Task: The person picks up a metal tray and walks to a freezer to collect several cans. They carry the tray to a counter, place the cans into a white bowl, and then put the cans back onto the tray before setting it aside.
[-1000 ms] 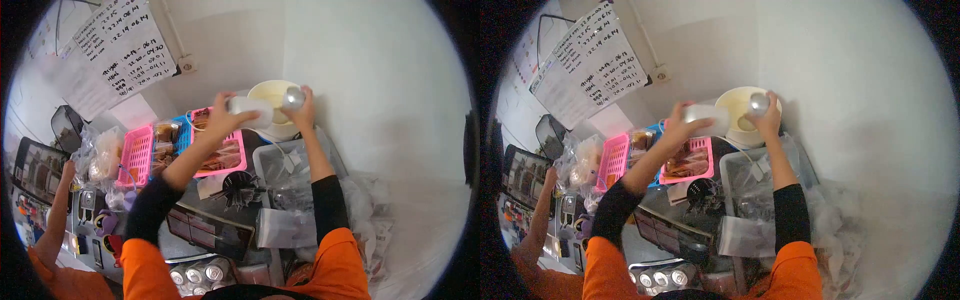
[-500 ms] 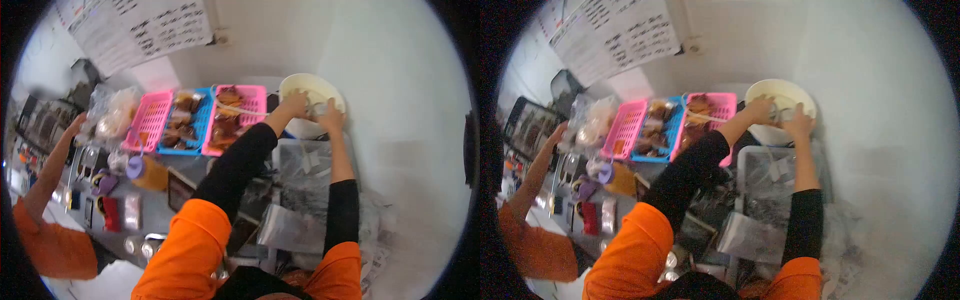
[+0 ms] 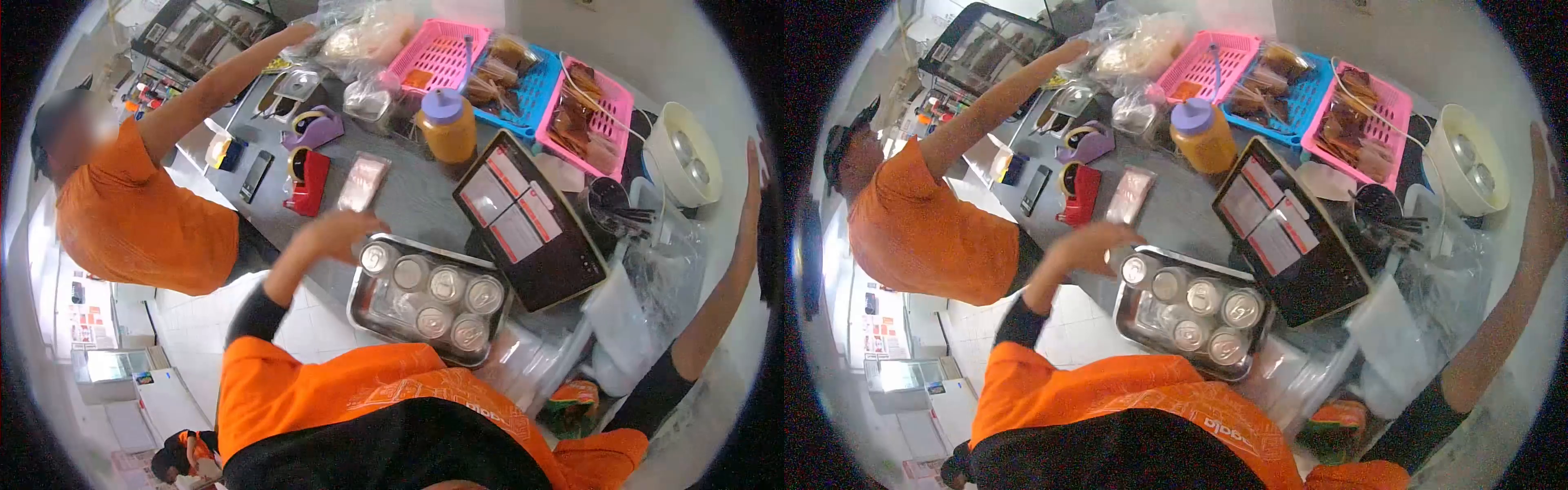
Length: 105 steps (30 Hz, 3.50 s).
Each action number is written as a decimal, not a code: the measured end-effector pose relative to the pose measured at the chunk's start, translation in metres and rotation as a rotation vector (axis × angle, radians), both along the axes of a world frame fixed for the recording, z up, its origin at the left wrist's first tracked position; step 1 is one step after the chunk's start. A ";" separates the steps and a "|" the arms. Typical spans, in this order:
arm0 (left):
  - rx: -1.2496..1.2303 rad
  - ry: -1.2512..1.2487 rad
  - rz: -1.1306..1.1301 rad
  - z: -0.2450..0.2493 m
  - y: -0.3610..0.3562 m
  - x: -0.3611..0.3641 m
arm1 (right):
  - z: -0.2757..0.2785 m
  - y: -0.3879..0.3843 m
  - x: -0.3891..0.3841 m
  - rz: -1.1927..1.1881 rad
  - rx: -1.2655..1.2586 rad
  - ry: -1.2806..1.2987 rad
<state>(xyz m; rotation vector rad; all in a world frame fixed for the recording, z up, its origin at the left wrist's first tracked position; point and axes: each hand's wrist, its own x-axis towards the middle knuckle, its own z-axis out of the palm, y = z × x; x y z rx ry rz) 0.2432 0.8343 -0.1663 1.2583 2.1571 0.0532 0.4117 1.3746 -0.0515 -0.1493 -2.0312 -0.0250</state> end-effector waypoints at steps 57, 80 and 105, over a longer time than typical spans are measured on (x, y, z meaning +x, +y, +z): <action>1.253 0.036 0.094 0.014 0.608 -0.048 | -0.185 0.186 -0.025 -0.500 -0.343 -0.550; 0.705 -0.238 -0.149 0.140 0.226 0.035 | -0.121 0.189 -0.013 -0.220 -0.619 0.067; 0.978 -0.133 0.718 -0.122 0.007 0.098 | -0.194 -0.388 -0.006 0.556 -0.331 -0.962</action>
